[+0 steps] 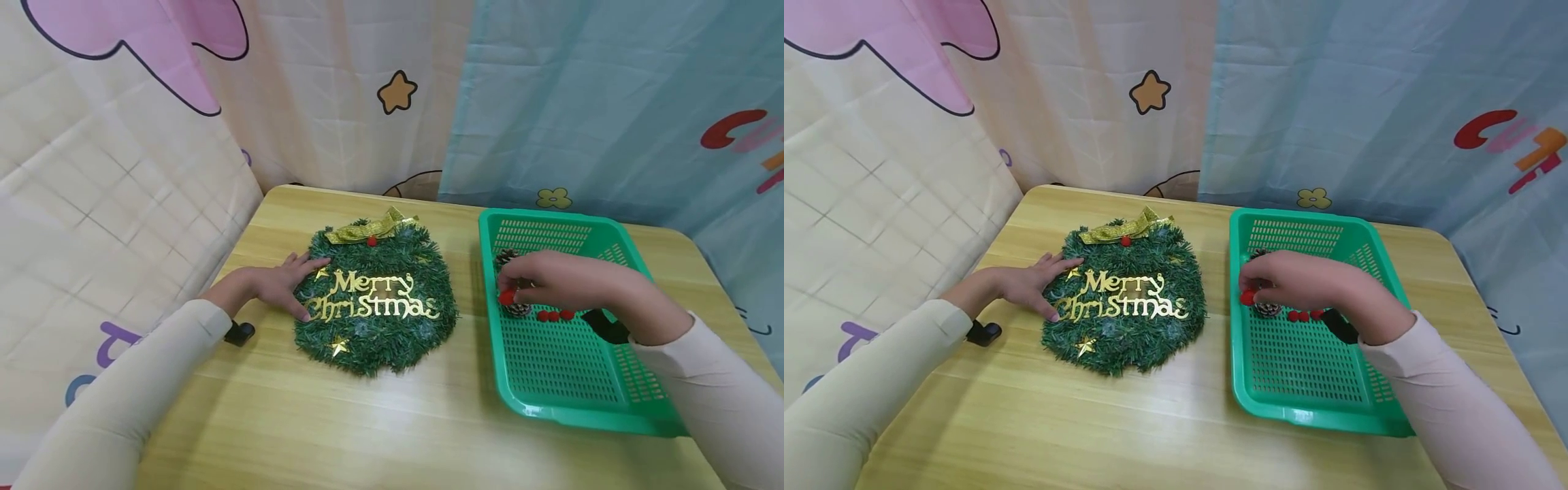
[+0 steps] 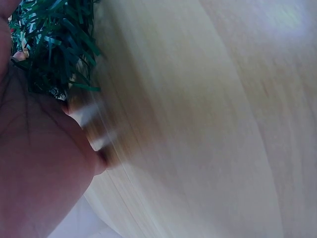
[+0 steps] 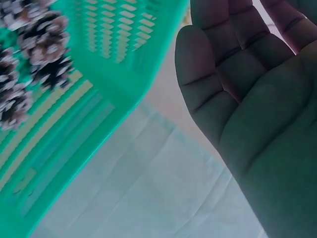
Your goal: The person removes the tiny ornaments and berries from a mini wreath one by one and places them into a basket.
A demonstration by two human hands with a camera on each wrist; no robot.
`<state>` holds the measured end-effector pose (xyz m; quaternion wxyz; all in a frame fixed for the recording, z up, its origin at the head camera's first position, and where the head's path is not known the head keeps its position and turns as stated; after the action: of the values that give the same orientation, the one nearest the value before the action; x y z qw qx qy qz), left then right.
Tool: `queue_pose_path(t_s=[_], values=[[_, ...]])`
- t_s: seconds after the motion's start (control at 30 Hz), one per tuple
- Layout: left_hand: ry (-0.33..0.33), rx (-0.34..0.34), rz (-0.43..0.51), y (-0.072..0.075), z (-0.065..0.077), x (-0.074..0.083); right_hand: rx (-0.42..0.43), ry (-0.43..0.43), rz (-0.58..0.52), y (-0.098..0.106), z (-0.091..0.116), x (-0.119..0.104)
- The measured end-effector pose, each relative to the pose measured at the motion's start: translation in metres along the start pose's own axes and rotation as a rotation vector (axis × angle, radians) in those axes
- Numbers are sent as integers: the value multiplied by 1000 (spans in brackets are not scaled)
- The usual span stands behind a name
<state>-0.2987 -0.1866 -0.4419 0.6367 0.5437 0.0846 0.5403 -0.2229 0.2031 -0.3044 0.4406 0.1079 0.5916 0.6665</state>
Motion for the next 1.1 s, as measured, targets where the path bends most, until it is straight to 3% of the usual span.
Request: queue_pose_path(t_s=[0.23, 0.43, 0.63, 0.9, 1.1], values=[[11, -2, -5, -1, -1, -2, 60, -73, 4, -2, 28, 25], [15, -6, 0, -2, 0, -2, 29, -131, -37, -11, 41, 46], [8, 6, 6, 0, 0, -1, -5, -129, -82, -23, 37, 63], [7, 4, -2, 0, 0, 0, -55, -50, -92, -48, 24, 77], [5, 2, -2, 0, -1, 1, -70, -70, -93, -58, 21, 83]])
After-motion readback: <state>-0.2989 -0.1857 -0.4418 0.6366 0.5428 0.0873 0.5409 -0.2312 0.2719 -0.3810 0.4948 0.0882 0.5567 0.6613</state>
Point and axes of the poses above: each hand's wrist, its own z-axis away from the middle knuckle, its own y-axis out of the back of the hand, x = y × z, the point moved 7 cm from there along -z, towards the middle knuckle, and after that the axes turned 1 degree about x, right-handed, at the moved point
